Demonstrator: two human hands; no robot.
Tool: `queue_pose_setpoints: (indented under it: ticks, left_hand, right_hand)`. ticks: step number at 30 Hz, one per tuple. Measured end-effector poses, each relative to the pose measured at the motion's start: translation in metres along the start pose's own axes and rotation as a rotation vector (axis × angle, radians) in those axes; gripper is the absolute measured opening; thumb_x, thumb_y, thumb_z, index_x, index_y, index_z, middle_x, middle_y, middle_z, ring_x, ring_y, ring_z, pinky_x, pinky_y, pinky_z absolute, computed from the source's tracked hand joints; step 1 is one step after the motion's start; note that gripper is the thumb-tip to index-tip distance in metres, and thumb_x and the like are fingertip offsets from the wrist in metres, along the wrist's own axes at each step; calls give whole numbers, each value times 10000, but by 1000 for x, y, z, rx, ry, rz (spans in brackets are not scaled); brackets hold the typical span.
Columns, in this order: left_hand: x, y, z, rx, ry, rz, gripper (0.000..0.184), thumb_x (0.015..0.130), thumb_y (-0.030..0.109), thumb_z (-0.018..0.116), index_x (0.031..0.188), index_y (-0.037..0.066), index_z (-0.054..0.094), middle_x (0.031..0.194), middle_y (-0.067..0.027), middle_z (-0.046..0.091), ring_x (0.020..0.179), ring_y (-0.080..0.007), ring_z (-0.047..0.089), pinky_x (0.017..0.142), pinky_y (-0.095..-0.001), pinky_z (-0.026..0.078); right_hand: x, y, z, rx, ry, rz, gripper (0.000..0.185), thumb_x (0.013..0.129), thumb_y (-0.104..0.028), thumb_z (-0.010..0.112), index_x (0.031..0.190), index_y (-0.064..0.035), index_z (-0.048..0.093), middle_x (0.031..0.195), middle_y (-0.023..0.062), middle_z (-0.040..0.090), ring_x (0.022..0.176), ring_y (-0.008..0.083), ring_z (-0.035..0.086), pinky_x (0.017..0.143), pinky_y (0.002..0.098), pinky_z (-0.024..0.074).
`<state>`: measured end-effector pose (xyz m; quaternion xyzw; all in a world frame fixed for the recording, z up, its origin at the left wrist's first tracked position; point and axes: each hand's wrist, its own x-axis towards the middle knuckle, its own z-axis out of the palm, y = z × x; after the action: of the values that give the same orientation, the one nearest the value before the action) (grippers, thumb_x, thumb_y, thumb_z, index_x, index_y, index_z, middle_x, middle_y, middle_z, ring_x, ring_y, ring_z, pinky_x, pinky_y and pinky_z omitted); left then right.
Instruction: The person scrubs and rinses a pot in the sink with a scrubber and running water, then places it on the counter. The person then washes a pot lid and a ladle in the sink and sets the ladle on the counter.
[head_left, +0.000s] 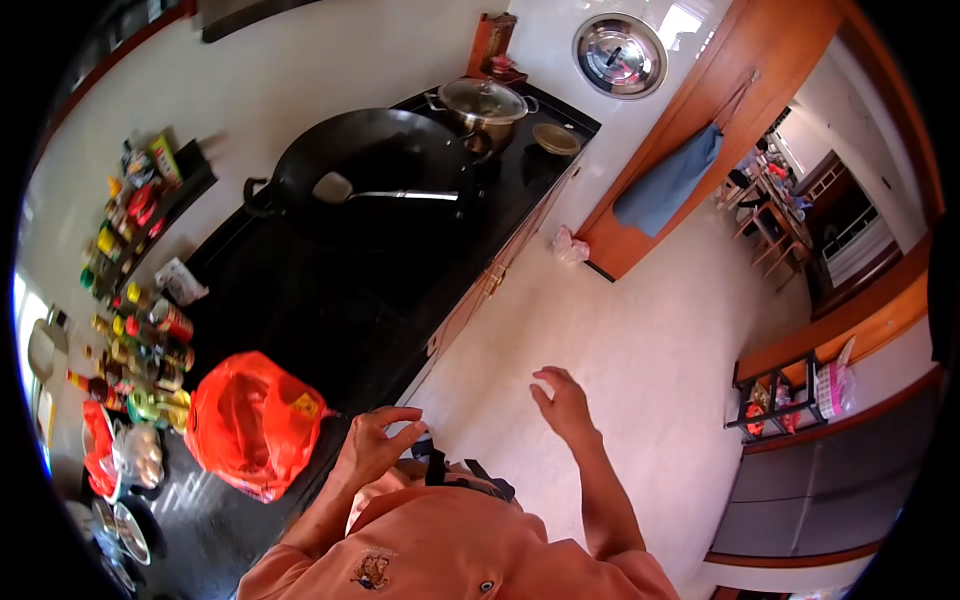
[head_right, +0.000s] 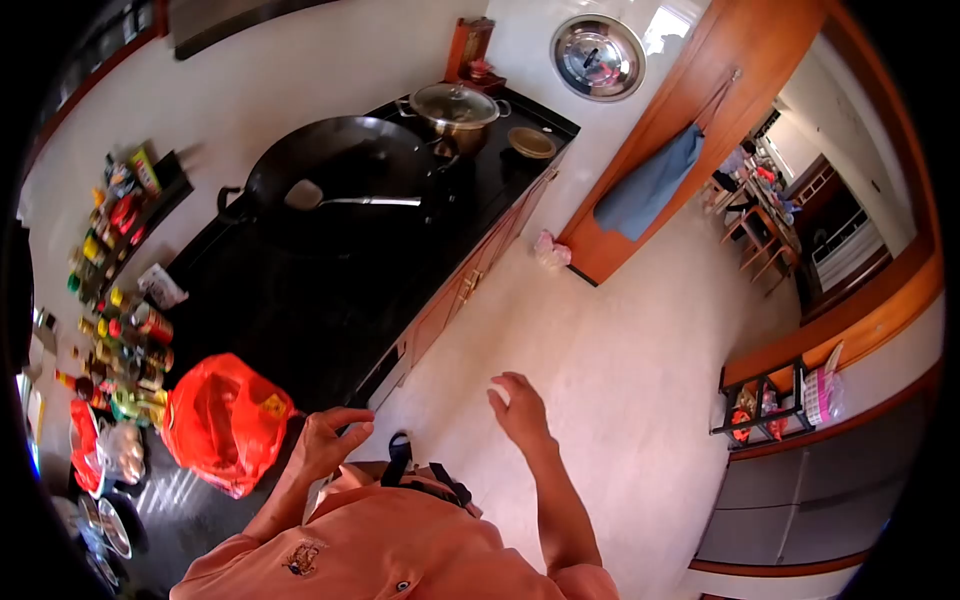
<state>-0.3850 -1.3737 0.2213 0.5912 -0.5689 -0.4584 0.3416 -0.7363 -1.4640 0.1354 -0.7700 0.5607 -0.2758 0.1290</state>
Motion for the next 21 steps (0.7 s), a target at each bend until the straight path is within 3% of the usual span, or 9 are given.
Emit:
queue_pose_setpoints:
  ticks: [2,5,6,9,10,11,14,19,21]
  left_hand:
    - [42,21,1,33,-34,50,332,899,266,736,1123,23,744,1139,-179,728,995,-258,722,776,-338,554]
    - [98,47,3,93,-19,103,325,899,259,732,1124,25,744,1133,-172,728,941,-255,725,704,-332,552]
    - [116,50,4,109,0,119,317,891,243,737,1123,28,746,1125,-167,731,922,-255,728,679,-328,551]
    - [163,54,12,117,79,38,305,883,219,742,1122,30,746,1126,-165,731,929,-252,729,666,-327,549]
    - [177,57,17,114,121,-11,301,871,200,750,1114,23,746,1105,-167,737,956,-262,727,746,-337,557]
    - [191,53,23,104,162,-50,302,868,199,751,1111,20,746,1098,-169,738,964,-267,726,780,-340,554]
    - [233,47,49,68,314,-189,300,865,198,751,1096,8,748,1061,-178,746,1007,-285,719,914,-345,531]
    - [307,53,100,-79,499,-459,268,892,211,731,1087,29,761,1021,-147,766,967,-223,728,859,-332,548]
    - [332,77,114,-209,511,-558,259,903,222,730,1089,45,766,991,-128,773,929,-193,729,842,-328,552]
  right_hand:
    - [33,48,2,-87,42,35,295,917,-229,718,1163,-70,686,1210,170,676,958,303,709,788,367,575]
    - [81,95,0,120,12,405,321,926,-245,717,1193,-69,683,1213,159,683,964,292,712,812,372,571]
    - [95,127,7,127,18,417,354,930,-247,721,1230,-65,672,1159,115,707,938,231,709,792,334,571]
    - [166,213,26,393,21,535,384,923,-280,732,1219,-44,667,1068,103,725,920,211,709,789,326,561]
    - [205,225,18,542,16,567,388,926,-276,737,1227,-43,664,977,37,709,852,140,674,746,275,547]
    - [244,240,10,718,-42,686,392,948,-299,711,1284,-110,642,1054,-2,692,878,105,657,728,291,545]
    - [378,299,20,975,-11,782,416,981,-368,660,1304,-118,579,1129,40,674,954,186,671,780,342,565]
    - [593,384,65,1309,-98,900,540,964,-454,671,1304,-80,480,1096,133,635,956,260,667,808,400,586]
    - [654,396,79,1459,5,995,651,942,-475,697,1340,-44,415,1101,182,629,915,296,673,811,449,606]
